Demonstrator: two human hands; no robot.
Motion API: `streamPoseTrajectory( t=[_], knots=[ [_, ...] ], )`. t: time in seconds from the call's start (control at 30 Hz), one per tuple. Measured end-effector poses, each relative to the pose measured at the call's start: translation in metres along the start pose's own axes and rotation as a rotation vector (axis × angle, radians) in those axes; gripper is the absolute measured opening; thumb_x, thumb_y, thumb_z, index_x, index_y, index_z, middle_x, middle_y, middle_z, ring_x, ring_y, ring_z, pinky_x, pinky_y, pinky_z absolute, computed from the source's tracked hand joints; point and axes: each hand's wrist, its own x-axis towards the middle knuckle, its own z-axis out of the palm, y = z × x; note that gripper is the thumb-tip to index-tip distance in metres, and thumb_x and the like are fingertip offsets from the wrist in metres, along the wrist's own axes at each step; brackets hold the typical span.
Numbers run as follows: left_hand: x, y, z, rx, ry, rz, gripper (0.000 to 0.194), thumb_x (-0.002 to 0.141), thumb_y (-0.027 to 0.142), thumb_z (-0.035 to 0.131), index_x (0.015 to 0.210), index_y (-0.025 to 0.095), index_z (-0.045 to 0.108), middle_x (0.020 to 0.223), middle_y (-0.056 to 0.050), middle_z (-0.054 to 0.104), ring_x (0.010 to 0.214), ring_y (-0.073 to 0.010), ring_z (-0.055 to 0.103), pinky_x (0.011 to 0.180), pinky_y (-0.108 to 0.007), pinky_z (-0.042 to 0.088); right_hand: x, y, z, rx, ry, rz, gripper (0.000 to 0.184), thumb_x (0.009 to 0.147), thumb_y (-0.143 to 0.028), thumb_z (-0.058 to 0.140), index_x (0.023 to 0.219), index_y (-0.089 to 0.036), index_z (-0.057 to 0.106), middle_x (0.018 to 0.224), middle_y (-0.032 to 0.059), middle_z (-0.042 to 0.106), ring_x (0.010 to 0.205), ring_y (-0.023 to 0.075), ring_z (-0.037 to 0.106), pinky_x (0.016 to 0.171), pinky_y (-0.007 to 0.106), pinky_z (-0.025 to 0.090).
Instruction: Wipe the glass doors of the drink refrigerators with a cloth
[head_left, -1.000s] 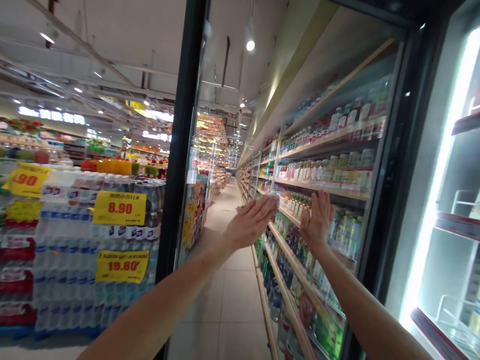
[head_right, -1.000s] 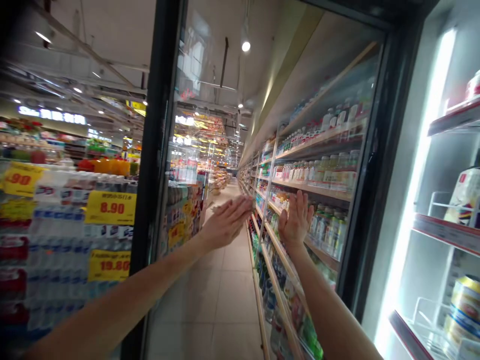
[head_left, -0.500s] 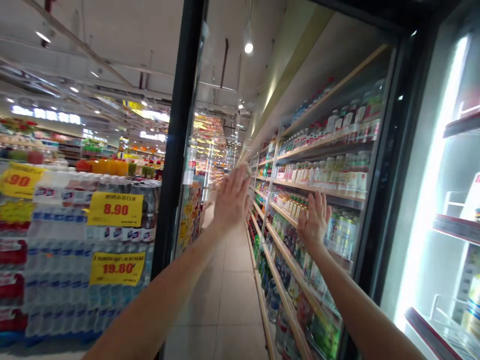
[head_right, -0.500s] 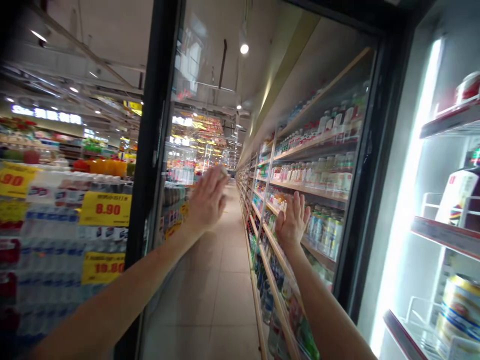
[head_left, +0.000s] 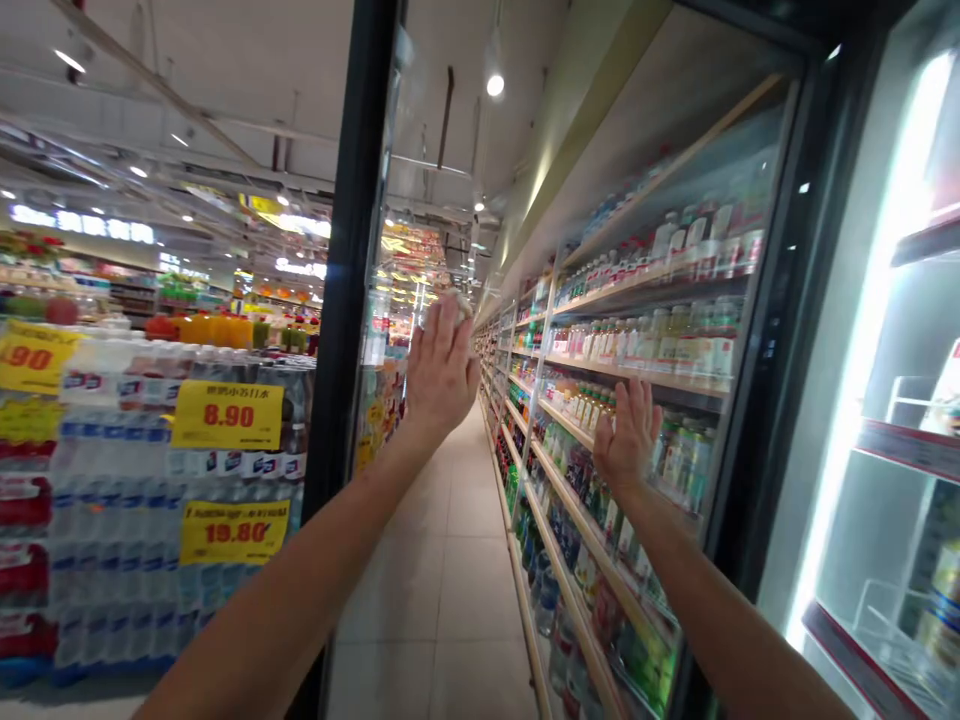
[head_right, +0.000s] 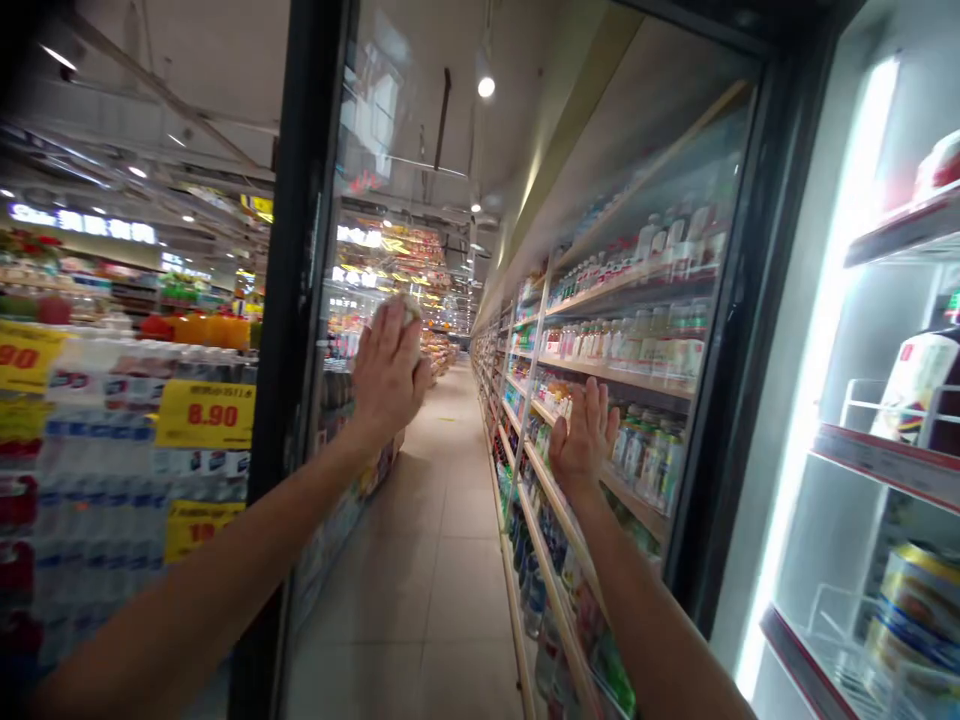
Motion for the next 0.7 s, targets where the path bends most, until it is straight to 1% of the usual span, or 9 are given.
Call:
streamPoseTrajectory(
  t=[0.1,0.13,0.23,0.3,0.37,0.43,0.5,0.6,0.7],
  knots=[
    [-0.006,0.015,0.005,-0.044,-0.030,0.011,0.054,0.083,0.025,0.041,0.134,0.012,0.029,0.147,-0.011,0.016,0.137,-0.0244,0.005,0.110,-0.046,0.020,0.000,0.000,0.000,0.005,0.004,0.001,0.053,0.084,-0.029,0.036,0.136,-0.018,0.031,0.142,0.0124,0.034,0.134,0.0242,0.025,0.106,0.048,0.021],
    [-0.015,0.028,0.008,-0.058,-0.084,0.062,0.055,0.083,0.025,0.040,0.135,0.012,0.028,0.148,-0.011,0.015,0.137,-0.0246,0.003,0.110,-0.046,0.020,0.000,0.001,0.000,0.007,0.006,0.003,0.054,0.084,-0.029,0.036,0.136,-0.018,0.031,0.142,0.0124,0.034,0.134,0.0242,0.025,0.106,0.049,0.021],
    [-0.038,0.063,0.018,-0.083,-0.238,0.349,0.054,0.085,0.028,0.037,0.136,0.013,0.027,0.147,-0.007,0.018,0.136,-0.0231,0.008,0.110,-0.041,0.021,0.000,0.002,0.001,0.012,0.014,0.001,0.053,0.084,-0.029,0.036,0.136,-0.018,0.032,0.142,0.0122,0.035,0.134,0.0241,0.025,0.106,0.049,0.020],
    [-0.037,0.064,0.019,-0.071,-0.260,0.407,0.052,0.085,0.028,0.036,0.136,0.015,0.029,0.147,-0.005,0.020,0.136,-0.0217,0.010,0.110,-0.039,0.020,-0.001,0.002,0.001,0.019,0.019,0.000,0.052,0.085,-0.029,0.035,0.136,-0.018,0.032,0.141,0.0120,0.035,0.134,0.0238,0.025,0.106,0.049,0.021],
    [-0.020,0.048,0.015,-0.060,-0.207,0.277,0.051,0.086,0.027,0.036,0.136,0.016,0.029,0.147,-0.007,0.020,0.136,-0.0219,0.010,0.111,-0.041,0.018,-0.001,0.002,0.001,0.026,0.021,-0.003,0.051,0.085,-0.029,0.034,0.135,-0.018,0.033,0.141,0.0121,0.036,0.134,0.0234,0.026,0.106,0.049,0.022],
    [0.000,0.028,0.011,-0.086,-0.104,0.052,0.051,0.086,0.027,0.035,0.135,0.015,0.029,0.147,-0.010,0.019,0.137,-0.0235,0.008,0.110,-0.045,0.016,-0.001,0.003,0.001,0.033,0.019,-0.004,0.050,0.085,-0.029,0.034,0.134,-0.018,0.035,0.140,0.0124,0.037,0.133,0.0233,0.026,0.106,0.049,0.022],
    [0.011,0.021,0.009,-0.169,-0.032,-0.068,0.051,0.087,0.028,0.035,0.135,0.014,0.028,0.148,-0.011,0.016,0.137,-0.0235,0.004,0.110,-0.047,0.013,-0.001,0.004,-0.001,0.041,0.017,0.005,0.050,0.085,-0.029,0.033,0.134,-0.017,0.036,0.140,0.0126,0.037,0.133,0.0234,0.026,0.106,0.049,0.021],
    [0.004,0.039,0.011,-0.349,-0.077,-0.037,0.053,0.088,0.038,0.032,0.136,0.015,0.025,0.148,-0.011,0.015,0.137,-0.0223,0.002,0.111,-0.046,0.012,0.002,-0.003,-0.008,0.075,0.005,0.034,0.049,0.086,-0.029,0.032,0.134,-0.019,0.036,0.140,0.0126,0.036,0.133,0.0243,0.026,0.105,0.051,0.021],
    [-0.009,0.059,0.016,-0.538,-0.148,-0.046,0.054,0.090,0.045,0.022,0.138,0.020,0.021,0.148,-0.008,0.018,0.137,-0.0202,0.006,0.111,-0.046,0.011,0.007,-0.034,-0.016,0.213,0.054,-0.007,0.051,0.087,-0.027,0.029,0.137,-0.021,0.028,0.143,0.0112,0.032,0.134,0.0241,0.024,0.105,0.054,0.020]
  ],
)
